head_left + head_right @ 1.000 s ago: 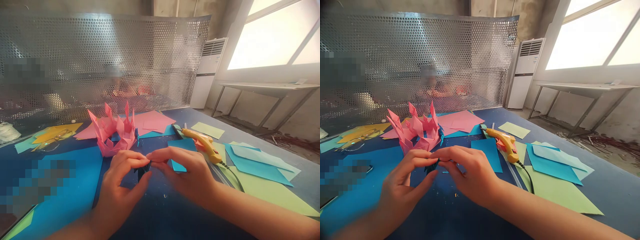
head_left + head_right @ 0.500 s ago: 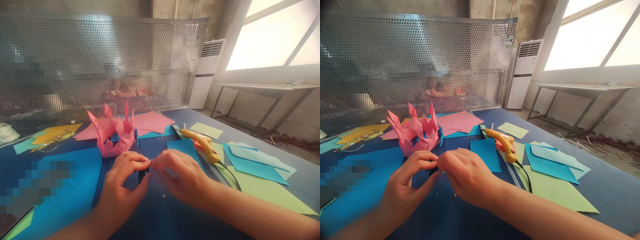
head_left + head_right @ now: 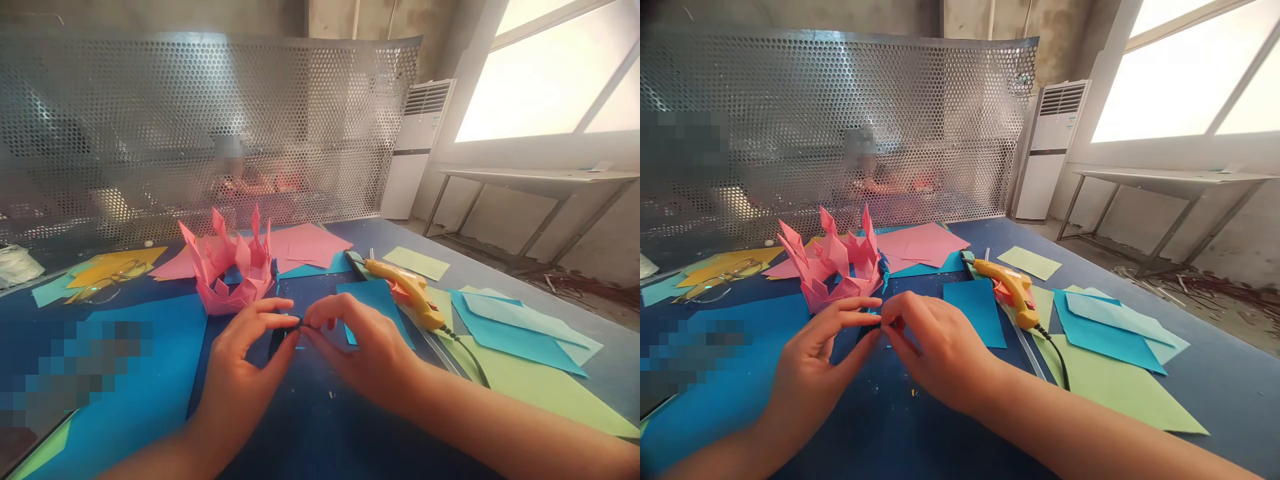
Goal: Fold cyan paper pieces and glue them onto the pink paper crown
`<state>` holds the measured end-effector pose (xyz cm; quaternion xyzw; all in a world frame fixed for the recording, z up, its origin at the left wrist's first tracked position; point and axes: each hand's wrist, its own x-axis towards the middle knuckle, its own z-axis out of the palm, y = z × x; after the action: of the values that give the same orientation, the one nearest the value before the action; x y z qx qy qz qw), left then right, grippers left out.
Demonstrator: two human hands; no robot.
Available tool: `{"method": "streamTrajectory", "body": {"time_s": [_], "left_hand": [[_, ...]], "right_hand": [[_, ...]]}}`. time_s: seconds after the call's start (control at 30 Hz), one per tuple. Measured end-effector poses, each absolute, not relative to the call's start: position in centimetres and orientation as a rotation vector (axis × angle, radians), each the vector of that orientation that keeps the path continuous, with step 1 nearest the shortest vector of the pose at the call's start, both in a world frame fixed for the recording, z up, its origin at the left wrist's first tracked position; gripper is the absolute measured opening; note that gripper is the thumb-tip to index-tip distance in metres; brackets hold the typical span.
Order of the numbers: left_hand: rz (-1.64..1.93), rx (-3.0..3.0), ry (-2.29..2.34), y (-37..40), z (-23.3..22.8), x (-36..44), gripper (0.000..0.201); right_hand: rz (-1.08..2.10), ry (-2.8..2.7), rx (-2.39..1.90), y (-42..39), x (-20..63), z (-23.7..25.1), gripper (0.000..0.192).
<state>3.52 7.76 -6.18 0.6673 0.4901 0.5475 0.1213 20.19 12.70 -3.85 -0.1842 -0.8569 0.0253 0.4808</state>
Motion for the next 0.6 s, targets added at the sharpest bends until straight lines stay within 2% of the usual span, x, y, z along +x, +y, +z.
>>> {"method": "streamTrajectory", "body": {"time_s": [0.3, 0.6], "left_hand": [[1.568, 2.046, 1.318, 7.44, -5.87, 3.5, 0.02], [1.498, 1.848, 1.24, 7.49, -6.09, 3.41, 0.015]], "right_hand": [[0.18, -2.061, -0.433, 11.9, 20.27, -3.73, 0.021], [0.206, -1.98, -0.427, 12.33, 20.24, -3.95, 0.024]]}}
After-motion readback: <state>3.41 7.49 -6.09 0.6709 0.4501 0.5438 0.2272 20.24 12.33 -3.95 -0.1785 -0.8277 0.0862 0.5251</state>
